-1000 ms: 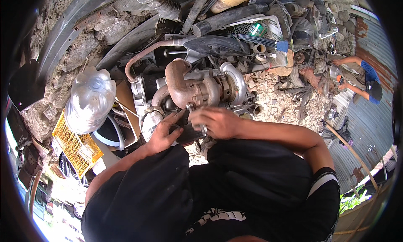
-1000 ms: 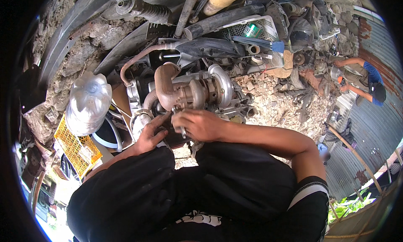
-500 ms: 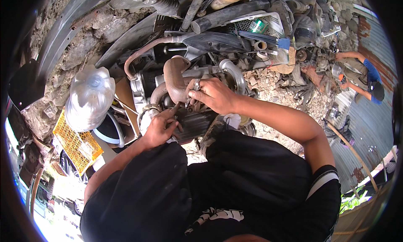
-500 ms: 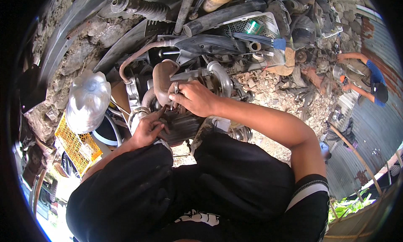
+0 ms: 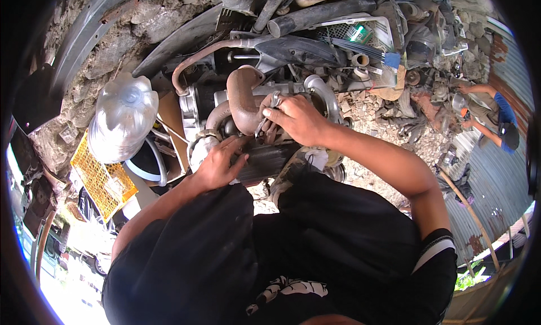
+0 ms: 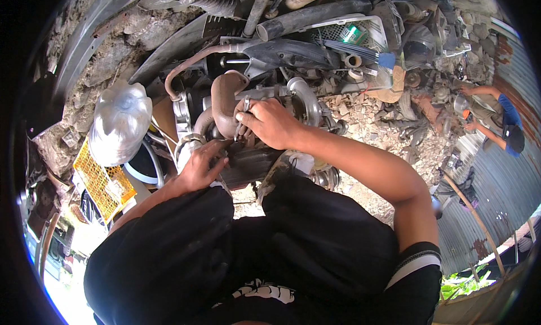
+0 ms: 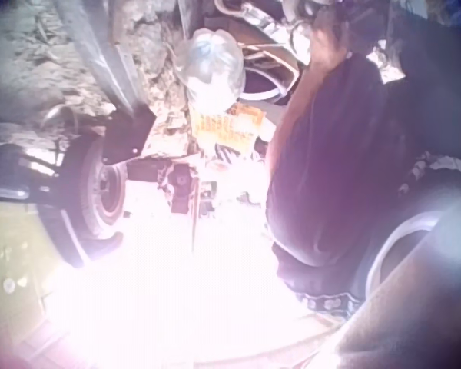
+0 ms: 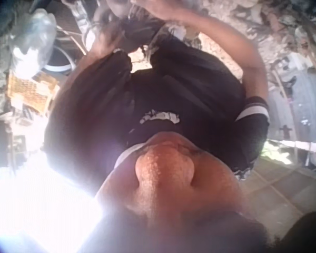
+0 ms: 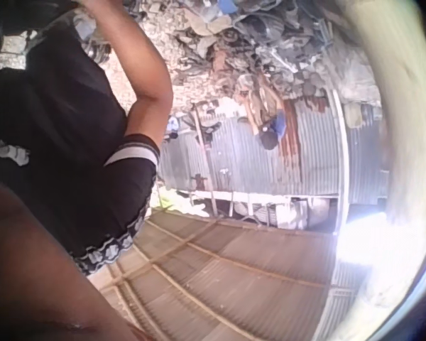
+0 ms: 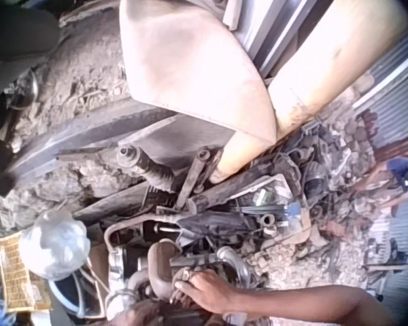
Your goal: The person works on a disassembled car engine in an outdoor junkyard setting. They use a wrench to tighten bolts on the engine block and intake manifold, occasionally adjusting their position and handling various engine components.
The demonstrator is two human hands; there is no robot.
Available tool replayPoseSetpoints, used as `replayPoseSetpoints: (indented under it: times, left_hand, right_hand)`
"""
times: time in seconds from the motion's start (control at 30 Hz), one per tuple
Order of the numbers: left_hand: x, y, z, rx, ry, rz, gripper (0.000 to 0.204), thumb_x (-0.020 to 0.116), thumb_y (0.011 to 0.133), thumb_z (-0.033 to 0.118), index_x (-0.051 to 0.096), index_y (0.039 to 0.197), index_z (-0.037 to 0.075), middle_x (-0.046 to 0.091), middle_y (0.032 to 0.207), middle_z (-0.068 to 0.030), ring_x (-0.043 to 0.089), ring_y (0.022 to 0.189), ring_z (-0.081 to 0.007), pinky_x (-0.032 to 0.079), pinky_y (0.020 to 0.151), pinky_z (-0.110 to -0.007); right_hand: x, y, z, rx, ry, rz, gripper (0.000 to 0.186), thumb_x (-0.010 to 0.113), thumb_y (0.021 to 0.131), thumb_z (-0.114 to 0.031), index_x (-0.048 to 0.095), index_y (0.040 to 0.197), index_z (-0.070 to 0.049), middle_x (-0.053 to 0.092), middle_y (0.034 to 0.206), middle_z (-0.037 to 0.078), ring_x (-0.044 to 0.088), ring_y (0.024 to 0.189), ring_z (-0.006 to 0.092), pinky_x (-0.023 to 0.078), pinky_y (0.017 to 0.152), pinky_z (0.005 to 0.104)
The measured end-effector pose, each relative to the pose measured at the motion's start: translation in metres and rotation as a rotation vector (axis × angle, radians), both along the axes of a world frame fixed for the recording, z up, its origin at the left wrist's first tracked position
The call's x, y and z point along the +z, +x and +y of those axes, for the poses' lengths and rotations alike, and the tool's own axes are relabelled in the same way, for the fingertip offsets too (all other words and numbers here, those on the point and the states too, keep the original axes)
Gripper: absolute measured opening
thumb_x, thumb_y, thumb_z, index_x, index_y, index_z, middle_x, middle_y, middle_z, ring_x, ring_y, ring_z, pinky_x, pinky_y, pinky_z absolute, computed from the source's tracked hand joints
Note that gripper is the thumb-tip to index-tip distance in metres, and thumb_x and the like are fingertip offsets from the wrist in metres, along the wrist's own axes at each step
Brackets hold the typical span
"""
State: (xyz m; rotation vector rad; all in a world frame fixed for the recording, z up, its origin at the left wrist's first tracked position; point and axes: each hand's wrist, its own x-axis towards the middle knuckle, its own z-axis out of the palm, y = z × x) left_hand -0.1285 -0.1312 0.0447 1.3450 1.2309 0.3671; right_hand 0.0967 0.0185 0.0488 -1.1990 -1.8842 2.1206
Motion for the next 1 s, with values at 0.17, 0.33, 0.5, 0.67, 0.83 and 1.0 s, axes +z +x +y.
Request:
replayPoseSetpoints:
  times: [0.17,0.33,0.5,0.67,0.83,1.0]
  left_hand:
    - [0.006,0.001,0.004,-0.037,0.043,0.015,0.045,0.062,0.095,0.010,0.056,0.137,-0.001,0.063,0.114,-0.0238,0.066,0.099,-0.0431,0.055,0.086,-0.047]
    - [0.005,0.004,-0.006,-0.097,0.175,0.036,0.064,0.067,0.089,0.011,0.046,0.149,0.001,0.060,0.118,-0.0219,0.066,0.096,-0.0403,0.057,0.080,-0.045]
    - [0.008,0.003,-0.001,-0.026,-0.082,-0.055,0.063,0.068,0.089,0.011,0.047,0.148,-0.001,0.060,0.118,-0.0242,0.064,0.100,-0.0436,0.054,0.089,-0.045]
    - [0.011,0.006,-0.003,-0.012,0.003,-0.060,0.064,0.067,0.090,0.010,0.045,0.149,-0.001,0.058,0.114,-0.0236,0.062,0.100,-0.0415,0.051,0.089,-0.045]
    - [0.009,0.007,-0.005,-0.074,0.016,-0.052,0.067,0.066,0.091,0.015,0.040,0.151,-0.002,0.055,0.124,-0.0233,0.064,0.098,-0.0398,0.053,0.085,-0.045]
    - [0.012,0.015,-0.005,-0.013,-0.113,-0.190,0.067,0.065,0.096,0.022,0.038,0.152,-0.005,0.053,0.128,-0.0243,0.061,0.109,-0.0360,0.049,0.094,-0.041]
  right_hand:
    - [0.008,-0.011,0.006,0.076,0.118,-0.131,0.023,0.055,0.101,-0.020,0.067,0.101,0.000,0.071,0.079,0.019,0.070,0.080,0.0385,0.053,0.078,0.0460]
    - [0.017,-0.014,0.002,0.050,0.096,-0.113,0.021,0.058,0.099,-0.017,0.066,0.100,0.002,0.070,0.084,0.022,0.069,0.082,0.0407,0.053,0.078,0.0470]
    - [0.009,-0.010,-0.003,0.026,0.171,-0.006,0.021,0.060,0.099,-0.017,0.066,0.100,0.003,0.069,0.085,0.023,0.069,0.083,0.0404,0.053,0.077,0.0459]
    - [0.016,-0.010,-0.002,0.014,0.246,-0.036,0.020,0.056,0.103,-0.016,0.064,0.102,0.002,0.072,0.077,0.012,0.073,0.070,0.0214,0.056,0.066,0.0353]
    - [0.005,-0.012,0.010,0.110,0.242,-0.134,0.020,0.058,0.103,-0.018,0.063,0.103,0.001,0.072,0.078,0.013,0.073,0.072,0.0228,0.056,0.068,0.0372]
    - [0.010,-0.016,0.013,0.159,0.339,-0.213,0.022,0.061,0.100,-0.022,0.063,0.105,-0.001,0.072,0.081,0.016,0.073,0.078,0.0287,0.054,0.074,0.0409]
